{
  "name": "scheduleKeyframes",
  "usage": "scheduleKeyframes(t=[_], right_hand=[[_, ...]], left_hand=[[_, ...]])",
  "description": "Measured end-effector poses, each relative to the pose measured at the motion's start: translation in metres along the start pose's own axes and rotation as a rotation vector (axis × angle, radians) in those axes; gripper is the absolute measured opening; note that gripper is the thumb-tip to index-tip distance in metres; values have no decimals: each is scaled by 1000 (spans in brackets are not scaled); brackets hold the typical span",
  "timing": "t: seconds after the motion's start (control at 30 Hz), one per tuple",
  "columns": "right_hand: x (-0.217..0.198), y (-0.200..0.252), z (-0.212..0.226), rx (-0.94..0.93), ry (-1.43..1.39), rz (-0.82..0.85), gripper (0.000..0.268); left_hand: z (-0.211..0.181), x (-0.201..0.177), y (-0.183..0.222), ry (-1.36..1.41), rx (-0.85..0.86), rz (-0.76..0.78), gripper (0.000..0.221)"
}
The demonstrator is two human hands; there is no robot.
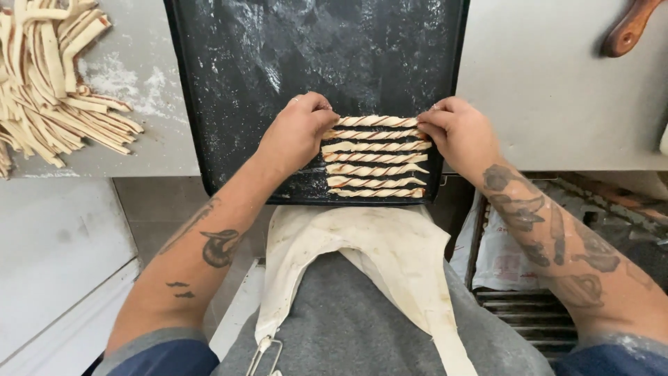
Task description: Greasing a baking sheet and then twisting individual strips of dough and arranging them in neat rows for baking.
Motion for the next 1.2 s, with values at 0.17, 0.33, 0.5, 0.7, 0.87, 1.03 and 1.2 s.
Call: scheduleKeyframes(t=[0.17,0.33,0.5,0.7,0.87,1.03,1.2], right_hand=[[-2,4,-6,21,117,-6,8],[-9,1,0,25,106,12,7],[-8,1,-4,-11,84,29,5],[-8,5,-15,-33,90,-16,12],[-14,12,-7,-166,158,-121,29],[-11,17,-9,-268,276,-171,17],[-18,14,-2,-271,407,-174,4]], left_hand=[[-1,1,-7,-113,31,49,12],[19,24,-16,-63,-102,146,10],[29,37,-29,-110,-175,180,4],[8,25,-26,-150,-181,193,11],[3,24,-24,-154,-176,157,9],[-1,15,-16,-138,-203,147,12],[-8,8,-12,-147,-213,134,12]])
Point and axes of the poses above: each hand's wrist, its own y-axis away from the middle knuckle, its own x-axis out of the palm, z = x × y, the point moved 9 cm from there along -y, towards the middle knuckle, and after that the axes turned 1 degree about x, right-handed, at the moved point
